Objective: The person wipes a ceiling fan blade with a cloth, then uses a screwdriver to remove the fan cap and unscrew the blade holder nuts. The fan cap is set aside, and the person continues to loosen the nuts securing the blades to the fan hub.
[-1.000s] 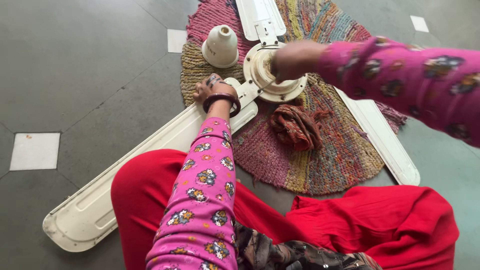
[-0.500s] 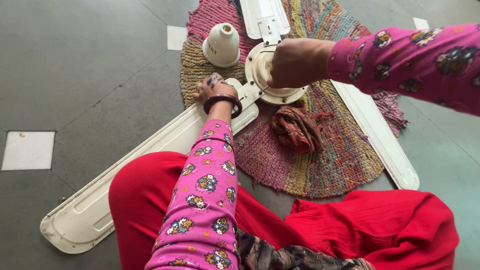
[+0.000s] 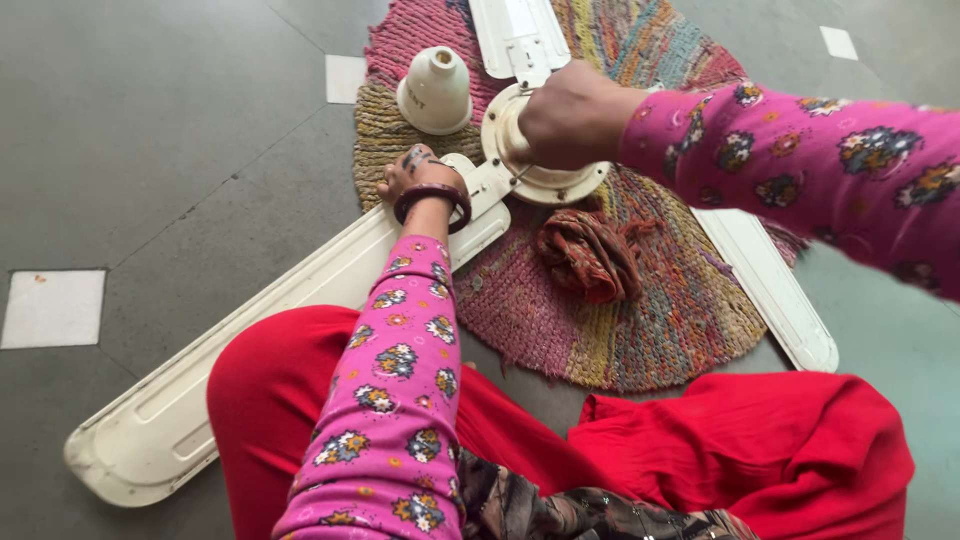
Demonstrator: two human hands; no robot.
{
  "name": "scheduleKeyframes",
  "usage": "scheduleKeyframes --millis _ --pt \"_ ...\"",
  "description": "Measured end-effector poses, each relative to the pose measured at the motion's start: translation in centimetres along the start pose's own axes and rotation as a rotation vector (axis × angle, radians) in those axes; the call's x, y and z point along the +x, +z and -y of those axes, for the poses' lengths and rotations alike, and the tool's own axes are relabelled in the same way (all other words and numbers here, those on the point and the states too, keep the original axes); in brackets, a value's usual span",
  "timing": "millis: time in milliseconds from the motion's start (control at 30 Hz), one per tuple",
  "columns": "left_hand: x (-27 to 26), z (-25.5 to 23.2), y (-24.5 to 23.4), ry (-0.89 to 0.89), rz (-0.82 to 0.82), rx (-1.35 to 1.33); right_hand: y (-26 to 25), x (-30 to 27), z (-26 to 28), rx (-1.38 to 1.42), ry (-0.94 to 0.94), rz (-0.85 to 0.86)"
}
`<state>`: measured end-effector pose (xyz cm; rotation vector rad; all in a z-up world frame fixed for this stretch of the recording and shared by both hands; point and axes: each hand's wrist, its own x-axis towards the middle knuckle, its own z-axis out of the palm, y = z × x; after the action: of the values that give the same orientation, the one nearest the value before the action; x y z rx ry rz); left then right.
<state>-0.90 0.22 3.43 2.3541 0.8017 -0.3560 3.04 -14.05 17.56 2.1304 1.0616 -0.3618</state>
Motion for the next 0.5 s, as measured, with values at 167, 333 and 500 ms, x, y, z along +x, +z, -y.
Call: scheduleKeyframes --millis 167,333,500 --pt "0.3 -0.2 -0.1 -0.001 0.02 0.037 2.3 1.5 -2.8 0.773 0.346 0.407" --pt "0.9 0.1 0.6 0.006 -0.02 0.021 4.5 1.9 -4.9 0.999 0.402 0.579" --pt "1.1 -0.2 0.2 -0.039 0.074 0.063 4.8 1.9 -5.2 1.137 0.391 0.641"
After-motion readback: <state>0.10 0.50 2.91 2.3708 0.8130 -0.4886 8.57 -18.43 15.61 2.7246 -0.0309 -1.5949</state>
